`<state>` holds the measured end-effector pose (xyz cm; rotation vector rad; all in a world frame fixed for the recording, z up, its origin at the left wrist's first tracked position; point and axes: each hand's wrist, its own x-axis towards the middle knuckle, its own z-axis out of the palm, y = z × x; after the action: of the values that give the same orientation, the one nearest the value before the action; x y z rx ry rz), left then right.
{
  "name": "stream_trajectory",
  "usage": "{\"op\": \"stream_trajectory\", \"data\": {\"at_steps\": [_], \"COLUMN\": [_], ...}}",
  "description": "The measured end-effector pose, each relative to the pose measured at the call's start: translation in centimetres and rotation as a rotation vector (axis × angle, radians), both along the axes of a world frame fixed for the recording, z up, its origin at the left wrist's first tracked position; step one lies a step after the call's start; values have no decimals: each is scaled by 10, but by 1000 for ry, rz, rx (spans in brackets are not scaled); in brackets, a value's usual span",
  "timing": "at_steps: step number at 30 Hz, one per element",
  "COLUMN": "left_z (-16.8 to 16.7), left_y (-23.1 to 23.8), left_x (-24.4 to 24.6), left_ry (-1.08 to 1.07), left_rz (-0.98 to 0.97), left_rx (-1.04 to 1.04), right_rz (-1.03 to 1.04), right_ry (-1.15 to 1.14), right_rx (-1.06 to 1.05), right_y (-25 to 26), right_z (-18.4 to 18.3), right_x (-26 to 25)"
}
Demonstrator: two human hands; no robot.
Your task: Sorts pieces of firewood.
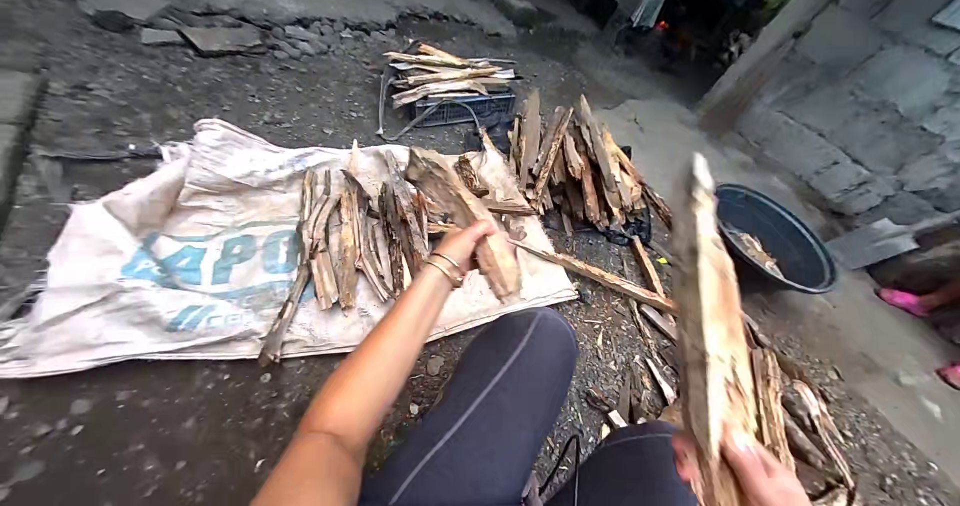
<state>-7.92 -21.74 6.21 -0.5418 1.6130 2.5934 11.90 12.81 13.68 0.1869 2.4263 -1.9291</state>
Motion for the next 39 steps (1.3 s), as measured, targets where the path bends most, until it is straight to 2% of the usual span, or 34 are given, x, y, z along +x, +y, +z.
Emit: {"op": "stream_trajectory", "data": {"at_steps": [3, 5, 7, 10, 12, 15, 18, 21, 23, 24, 27, 30, 32, 35, 39], "left_z": [4, 9, 7, -15, -30, -57, -85, -87, -63, -46, 8, 22, 29, 13, -34], "left_y": [-68, -111, -156, -205, -212, -204, -189, -138, -85, -52, 54, 139, 189, 237, 242], "left_x": [0, -7, -16, -14, -1, 16, 17, -11, -32, -38, -41, -44, -34, -24, -38], "left_ry": [-9, -61, -164, -295, -331, -381, -311, -113, 28, 89, 338, 653, 739, 779, 740], "left_rz": [6, 31, 93, 227, 220, 133, 65, -78, -184, -237, -446, -667, -837, -1036, -1209], "left_rx": [-227, -392, -559, -753, -807, -849, -893, -903, -914, -926, -977, -1009, -1082, -1262, -1492], "right_rz": [167, 369, 579, 659, 692, 639, 305, -274, -597, -663, -637, -524, -407, -213, -58], "right_ry": [-18, -83, -60, 139, 251, 243, 103, -57, -213, -317, -626, -834, -862, -793, -700], "right_rx": [-13, -5, 163, 553, 671, 652, 518, 272, 226, 258, 410, 555, 695, 846, 949], "right_y": [-75, -122, -159, -182, -158, -69, 48, 151, 202, 221, 240, 224, 219, 222, 238], "right_z": [26, 30, 24, 20, 14, -4, -24, -56, -96, -121, -197, -259, -298, -346, -394], "right_x": [-78, -128, -167, -179, -171, -149, -97, -9, 48, 74, 131, 143, 134, 119, 111]}}
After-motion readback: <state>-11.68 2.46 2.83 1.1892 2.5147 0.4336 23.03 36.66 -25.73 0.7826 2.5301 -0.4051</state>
